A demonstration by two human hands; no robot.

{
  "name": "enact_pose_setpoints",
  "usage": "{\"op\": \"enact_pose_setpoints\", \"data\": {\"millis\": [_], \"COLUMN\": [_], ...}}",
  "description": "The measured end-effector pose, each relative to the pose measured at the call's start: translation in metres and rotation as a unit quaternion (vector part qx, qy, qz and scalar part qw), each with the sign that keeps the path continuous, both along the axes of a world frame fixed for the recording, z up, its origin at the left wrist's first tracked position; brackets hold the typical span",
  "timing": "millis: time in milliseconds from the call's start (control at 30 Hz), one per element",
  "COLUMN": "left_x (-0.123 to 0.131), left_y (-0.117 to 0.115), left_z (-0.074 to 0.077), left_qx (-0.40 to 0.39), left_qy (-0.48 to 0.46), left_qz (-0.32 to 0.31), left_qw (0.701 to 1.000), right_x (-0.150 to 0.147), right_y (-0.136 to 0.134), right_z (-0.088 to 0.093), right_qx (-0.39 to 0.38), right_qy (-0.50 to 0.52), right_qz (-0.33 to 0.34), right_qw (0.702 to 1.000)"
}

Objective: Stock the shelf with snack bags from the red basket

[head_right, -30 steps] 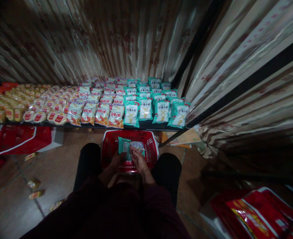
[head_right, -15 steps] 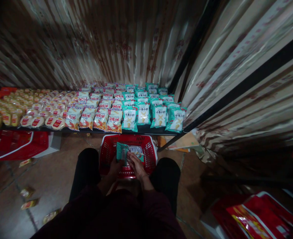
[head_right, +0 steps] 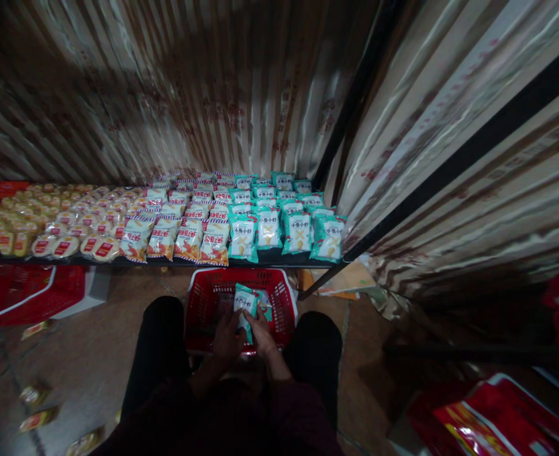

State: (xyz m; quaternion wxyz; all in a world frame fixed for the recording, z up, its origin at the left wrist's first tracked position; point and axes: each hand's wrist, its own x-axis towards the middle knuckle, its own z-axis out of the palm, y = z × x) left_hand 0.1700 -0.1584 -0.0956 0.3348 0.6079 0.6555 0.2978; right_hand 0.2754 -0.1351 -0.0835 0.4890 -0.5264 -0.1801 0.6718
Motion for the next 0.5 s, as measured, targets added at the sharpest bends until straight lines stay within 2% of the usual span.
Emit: {"op": "enact_pose_setpoints", "data": {"millis": [200, 300, 500], "left_x": [-0.006, -0.007, -0.007], "left_y": [0.004, 0.002, -0.001], "left_z": [0.003, 0.004, 0.011], "left_qx": [0.035, 0.046, 0.067], "left_qy": [0.013, 0.000, -0.005], "left_qz": [-0.031, -0.020, -0.042], "left_qw": [0.999, 0.999, 0.997], "right_x": [0.004, 0.005, 0.008], "right_y": [0.003, 0.004, 0.004], "right_z": [0.000, 0.002, 0.014], "right_qx": [-0.008, -0.004, 0.011], "right_qy": [0.016, 0.021, 0.044], "right_qz": [-0.032, -0.051, -0.056], "right_qw": [0.999, 0.998, 0.997]}}
